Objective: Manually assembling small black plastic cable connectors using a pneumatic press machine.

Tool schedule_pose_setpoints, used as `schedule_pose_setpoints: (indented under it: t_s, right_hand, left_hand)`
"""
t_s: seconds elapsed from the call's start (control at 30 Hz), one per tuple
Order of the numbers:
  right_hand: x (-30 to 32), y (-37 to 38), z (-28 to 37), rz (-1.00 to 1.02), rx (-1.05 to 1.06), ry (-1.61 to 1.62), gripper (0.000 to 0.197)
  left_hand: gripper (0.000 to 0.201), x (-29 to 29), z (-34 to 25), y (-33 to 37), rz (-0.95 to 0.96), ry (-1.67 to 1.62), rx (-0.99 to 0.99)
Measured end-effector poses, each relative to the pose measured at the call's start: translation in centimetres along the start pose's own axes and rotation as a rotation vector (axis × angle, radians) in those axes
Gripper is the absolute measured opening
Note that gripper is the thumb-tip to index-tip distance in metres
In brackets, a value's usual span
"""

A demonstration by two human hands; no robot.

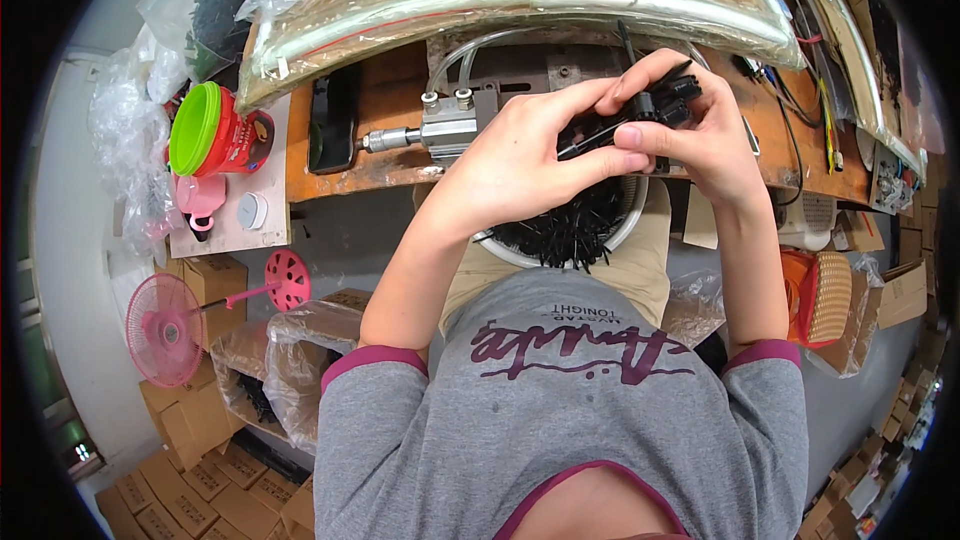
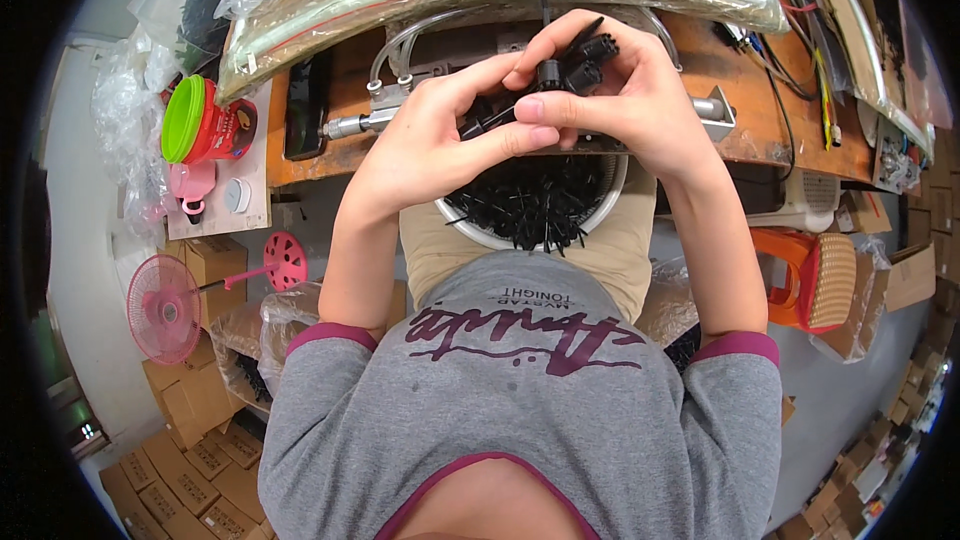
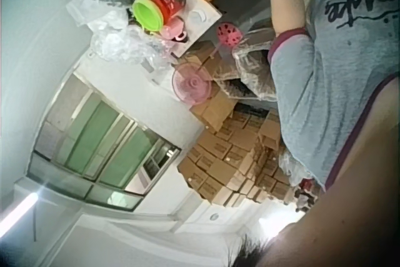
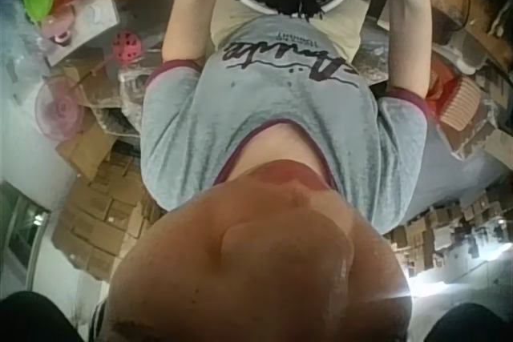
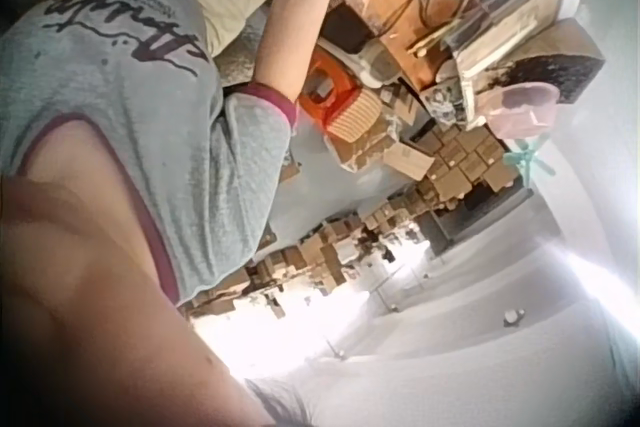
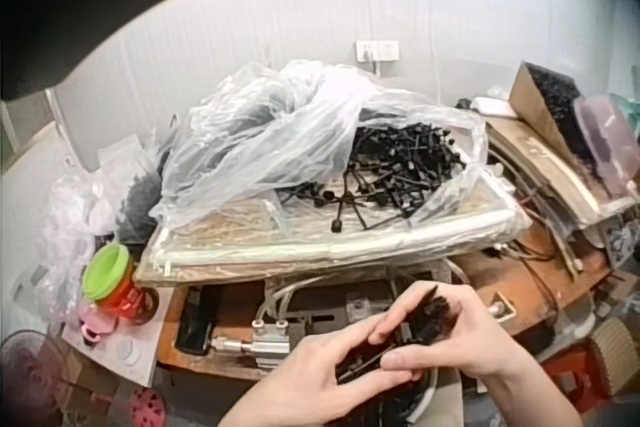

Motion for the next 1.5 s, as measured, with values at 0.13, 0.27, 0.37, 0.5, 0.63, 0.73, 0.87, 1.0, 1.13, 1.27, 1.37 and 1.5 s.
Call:
schedule_pose_setpoints:
  t_s: [0.13,0.27,0.37,0.5,0.63,0.73,0.87,1.0,1.13,1.27,1.37,1.5]
  right_hand:
    - [0.3,-1.2,-1.2,-0.035,-0.074,0.01,0.031]
    - [-0.6,-1.8,-1.9,-0.087,-0.072,0.035,0.032]
    - [-1.0,-2.4,-2.0,-0.138,-0.114,0.044,0.029]
    - [-1.2,-2.9,-1.9,-0.205,-0.076,0.091,0.027]
    - [-1.4,-3.1,-2.5,-0.185,-0.08,0.077,0.026]
    - [-2.0,-3.3,-2.5,-0.118,-0.103,-0.028,0.025]
    - [-2.7,-3.6,-2.4,-0.138,-0.07,-0.084,0.024]
    - [-3.4,-4.2,-2.2,-0.179,-0.105,-0.094,0.025]
    - [-3.4,-4.5,-2.5,-0.242,-0.117,-0.069,0.031]
    - [-3.3,-4.4,-2.4,-0.26,-0.126,-0.003,0.04]
    - [-3.2,-4.5,-2.4,-0.245,-0.15,0.006,0.045]
    - [-3.2,-4.5,-2.6,-0.224,-0.155,0.023,0.052]
  left_hand:
    - [0.045,-1.2,1.4,-0.6,0.088,-0.125,0.196]
    - [0.044,-2.0,2.6,-1.5,0.047,-0.064,0.17]
    - [0.045,-2.1,2.6,-2.0,-0.031,0.014,0.085]
    - [0.048,-1.7,2.0,-2.9,-0.064,-0.098,0.199]
    - [0.049,-2.0,2.7,-3.3,-0.128,-0.245,0.231]
    - [0.05,-1.6,2.7,-3.5,-0.266,-0.123,0.11]
    - [0.039,-0.5,0.9,-3.7,-0.354,0.107,-0.081]
    - [0.031,-1.1,1.5,-3.5,-0.312,-0.146,0.0]
    - [0.033,-1.7,2.5,-3.3,-0.289,-0.281,0.012]
    - [0.033,-1.5,2.2,-3.4,-0.278,-0.137,-0.081]
    - [0.03,-1.2,2.0,-3.6,-0.239,0.027,-0.19]
    - [0.027,-1.3,2.0,-3.4,-0.178,-0.068,-0.188]
Point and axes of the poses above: each hand's wrist, its own y-axis towards the middle knuckle, its own x-axis out of the back of the hand, z = x × y, the point moved 4 cm from there along y, towards the middle knuckle, and after that the axes turned 1 degree about x, right-handed, at the moved point
